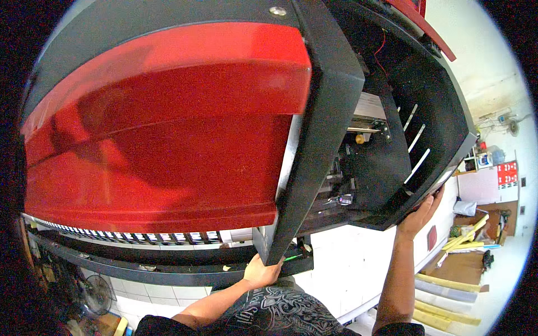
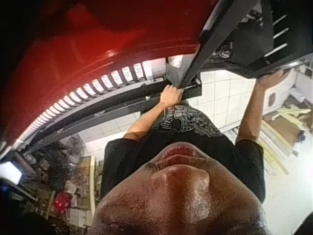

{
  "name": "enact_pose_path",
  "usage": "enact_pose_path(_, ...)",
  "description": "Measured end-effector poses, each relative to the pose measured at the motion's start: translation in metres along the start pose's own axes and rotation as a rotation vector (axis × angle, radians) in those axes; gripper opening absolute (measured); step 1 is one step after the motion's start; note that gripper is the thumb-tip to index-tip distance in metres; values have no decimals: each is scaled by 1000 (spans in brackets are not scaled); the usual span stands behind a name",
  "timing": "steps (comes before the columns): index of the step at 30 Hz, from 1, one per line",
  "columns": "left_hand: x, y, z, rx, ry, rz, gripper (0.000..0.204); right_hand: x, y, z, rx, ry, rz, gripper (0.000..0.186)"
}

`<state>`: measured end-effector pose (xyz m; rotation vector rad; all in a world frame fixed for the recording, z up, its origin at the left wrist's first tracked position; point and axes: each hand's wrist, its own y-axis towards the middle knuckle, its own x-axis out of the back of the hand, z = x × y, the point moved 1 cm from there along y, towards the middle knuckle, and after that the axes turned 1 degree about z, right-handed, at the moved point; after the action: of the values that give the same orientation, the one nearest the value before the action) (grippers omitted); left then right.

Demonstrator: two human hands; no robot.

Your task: Checking internal components of a large-format printing machine using a small tool.

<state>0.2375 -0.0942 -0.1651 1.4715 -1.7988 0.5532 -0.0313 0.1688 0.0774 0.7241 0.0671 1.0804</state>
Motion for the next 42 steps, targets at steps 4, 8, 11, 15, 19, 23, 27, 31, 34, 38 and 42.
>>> enact_pose_path(4, 0, 0, -1, -5, -15, -9, 22, -2, -1, 1, -88, 121, -26, 55)
enact_pose_path(8, 1, 0, -1, 13, -24, 7, 21, -3, -1, 1, -95, 135, -20, 54)
enact_pose_path(11, -1, -1, -1, -8, -19, -4, 21, 1, 0, -5, -71, 128, -27, 53)
enact_pose_path(15, 2, -1, -1, 9, -25, 12, 18, -2, -2, -3, -105, 132, -42, 54)
enact_pose_path(19, 5, 0, -2, 20, -37, 23, 17, 4, 0, -7, -50, 57, -22, 54)
enact_pose_path(23, 8, 2, -5, 75, -35, 55, 18, -2, -3, 1, -58, 42, -25, 53)
enact_pose_path(27, 8, 2, -4, 61, -37, 26, 18, -4, -3, 4, -76, 59, -32, 53)
enact_pose_path(31, 6, 1, -2, 19, -35, 13, 17, -1, -3, -2, -41, 27, -35, 53)
enact_pose_path(34, 7, 1, -3, 26, -42, 6, 18, 3, -1, -4, -31, 20, -27, 53)
enact_pose_path(38, 7, 1, -2, 39, -45, 7, 19, 3, -2, -6, -58, 47, -27, 54)
enact_pose_path(42, 4, 0, -2, 27, -18, 32, 21, 1, -3, -3, -73, 99, -33, 53)
